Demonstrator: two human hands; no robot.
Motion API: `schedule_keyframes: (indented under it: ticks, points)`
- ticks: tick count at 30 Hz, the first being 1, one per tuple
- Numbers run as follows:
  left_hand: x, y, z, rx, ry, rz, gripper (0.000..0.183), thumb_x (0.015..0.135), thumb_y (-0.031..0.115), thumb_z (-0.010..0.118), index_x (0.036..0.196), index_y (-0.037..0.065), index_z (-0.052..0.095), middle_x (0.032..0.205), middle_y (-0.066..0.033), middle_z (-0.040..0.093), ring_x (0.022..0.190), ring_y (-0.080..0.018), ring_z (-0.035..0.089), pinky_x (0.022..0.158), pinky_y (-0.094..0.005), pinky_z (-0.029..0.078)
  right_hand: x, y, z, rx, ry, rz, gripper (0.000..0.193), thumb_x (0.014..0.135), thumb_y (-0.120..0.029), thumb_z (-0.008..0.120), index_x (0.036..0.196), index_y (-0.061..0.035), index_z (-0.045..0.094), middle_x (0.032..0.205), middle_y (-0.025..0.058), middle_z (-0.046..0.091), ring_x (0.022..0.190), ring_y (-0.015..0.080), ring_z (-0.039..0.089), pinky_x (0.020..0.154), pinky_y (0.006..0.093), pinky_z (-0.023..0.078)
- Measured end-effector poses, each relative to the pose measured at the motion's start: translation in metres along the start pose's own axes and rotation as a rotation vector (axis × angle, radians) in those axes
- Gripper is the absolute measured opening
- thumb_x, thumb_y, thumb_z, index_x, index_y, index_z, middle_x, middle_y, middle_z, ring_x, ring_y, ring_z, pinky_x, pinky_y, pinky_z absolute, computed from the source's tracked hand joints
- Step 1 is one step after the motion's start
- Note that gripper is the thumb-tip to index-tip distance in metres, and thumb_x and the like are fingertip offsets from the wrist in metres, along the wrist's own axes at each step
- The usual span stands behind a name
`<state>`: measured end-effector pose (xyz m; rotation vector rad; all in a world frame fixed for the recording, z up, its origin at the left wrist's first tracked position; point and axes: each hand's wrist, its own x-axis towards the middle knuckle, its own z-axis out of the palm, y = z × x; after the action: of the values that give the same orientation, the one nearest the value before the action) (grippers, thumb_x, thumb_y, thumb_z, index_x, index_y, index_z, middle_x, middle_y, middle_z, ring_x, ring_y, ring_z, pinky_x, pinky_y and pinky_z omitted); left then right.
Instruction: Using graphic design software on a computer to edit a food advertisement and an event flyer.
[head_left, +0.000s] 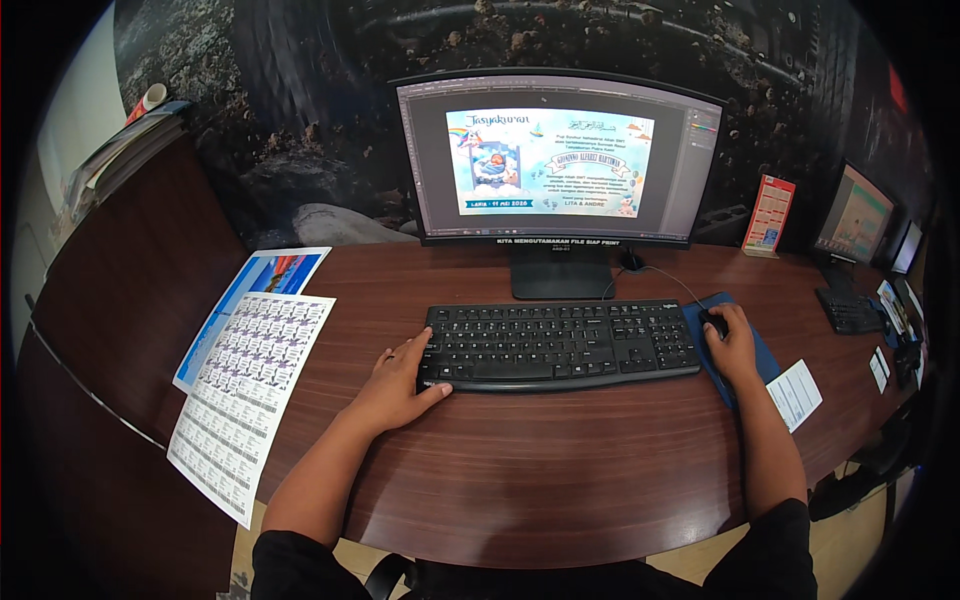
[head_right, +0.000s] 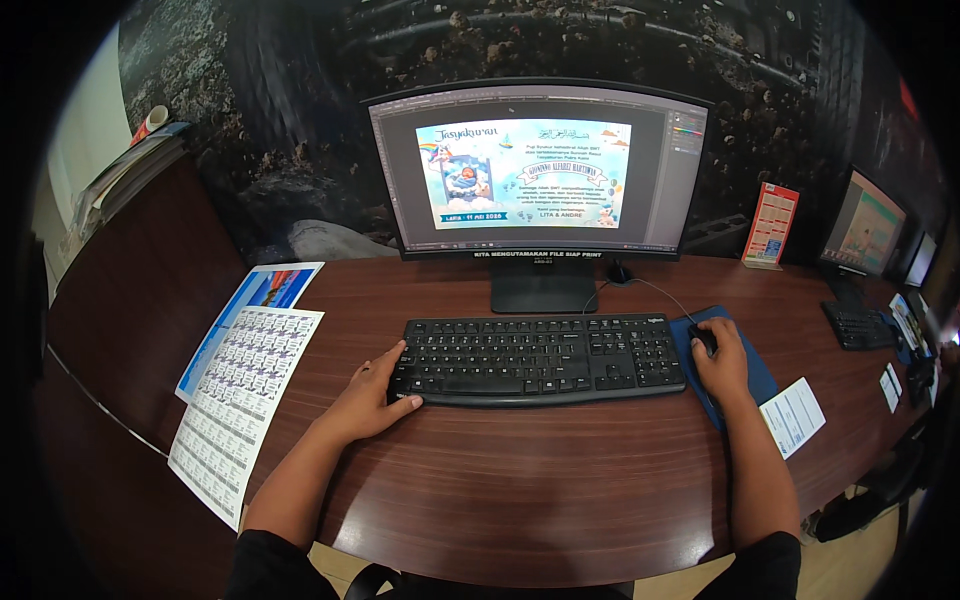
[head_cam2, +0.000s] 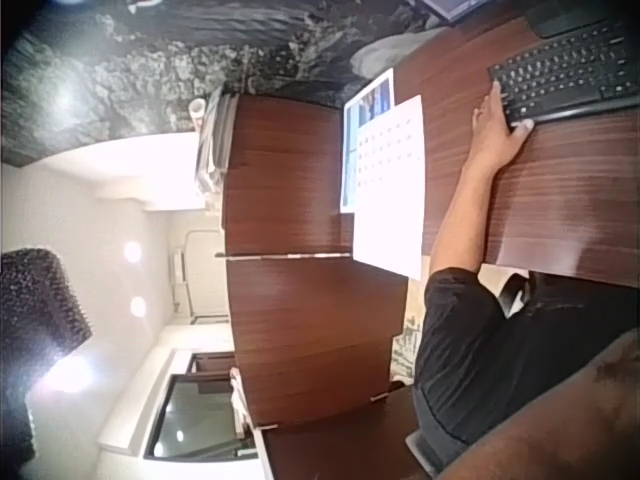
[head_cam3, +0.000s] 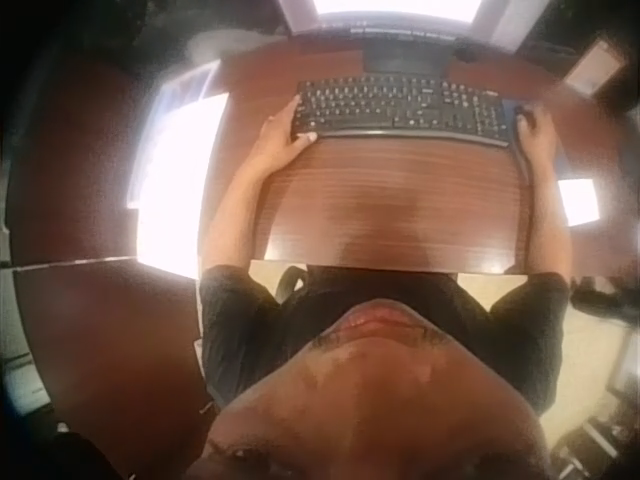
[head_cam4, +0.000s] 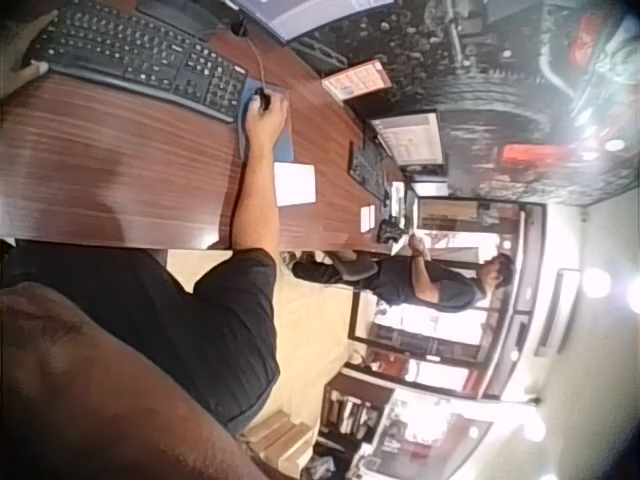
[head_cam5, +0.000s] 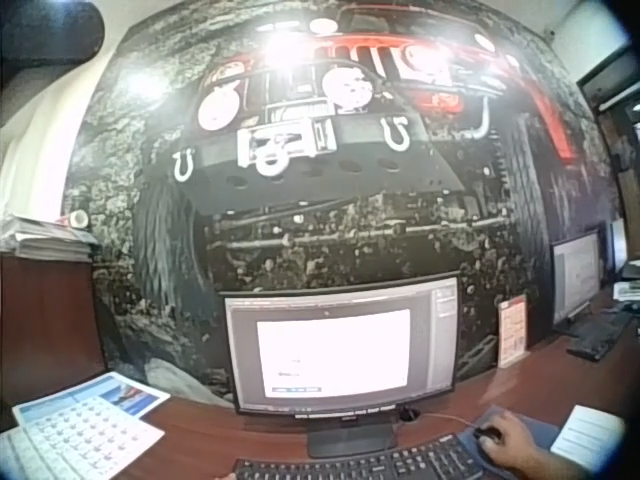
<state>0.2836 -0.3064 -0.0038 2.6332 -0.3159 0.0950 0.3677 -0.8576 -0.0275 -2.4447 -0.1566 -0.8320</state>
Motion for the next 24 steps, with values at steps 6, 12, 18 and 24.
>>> schedule_keyframes:
  ticks: [6, 12, 18, 24]
  points:
    - [0.0036, -0.0027, 0.0013, 0.019, -0.018, 0.036, 0.095, 0.092, 0.04, 0.074, 0.161, -0.002, 0.024, 0.159, -0.0292, 0.041, 0.15, -0.0421, 0.038, 0.125, -0.0576, 0.02, 0.0001, 0.0062, 0.0007, -0.017, 0.036, -0.026, 0.026, 0.085, -0.006, 0.072, 0.111, -0.002, 0.067, 0.122, 0.0178, 0.064, 0.118, 0.0377, 0.063, 0.099, 0.0411, 0.05]
    - [0.0003, -0.0083, 0.0007, 0.053, -0.025, 0.018, 0.097, 0.093, 0.049, 0.071, 0.162, 0.0, 0.023, 0.16, -0.028, 0.039, 0.151, -0.0428, 0.035, 0.125, -0.0576, 0.023, 0.0017, 0.0022, -0.0002, 0.015, -0.006, 0.037, 0.026, 0.085, -0.007, 0.072, 0.111, -0.0011, 0.068, 0.125, 0.019, 0.063, 0.121, 0.0388, 0.061, 0.103, 0.041, 0.049]
    - [0.0015, -0.0065, 0.0025, 0.055, -0.026, 0.035, 0.097, 0.093, 0.049, 0.07, 0.163, 0.002, 0.022, 0.158, -0.0298, 0.039, 0.149, -0.0441, 0.038, 0.124, -0.0579, 0.023, 0.0005, 0.0049, -0.001, 0.009, -0.041, -0.032, 0.025, 0.086, -0.006, 0.072, 0.11, 0.0, 0.068, 0.126, 0.0202, 0.063, 0.123, 0.0384, 0.061, 0.104, 0.0407, 0.048]
    - [-0.0006, -0.0078, 0.0026, 0.07, -0.026, 0.037, 0.097, 0.093, 0.05, 0.069, 0.163, 0.003, 0.022, 0.158, -0.0302, 0.04, 0.148, -0.0442, 0.039, 0.124, -0.058, 0.024, 0.0005, 0.0026, 0.0004, 0.039, -0.044, -0.048, 0.025, 0.085, -0.004, 0.072, 0.11, -0.0003, 0.068, 0.125, 0.0207, 0.063, 0.124, 0.0378, 0.061, 0.105, 0.0407, 0.047]
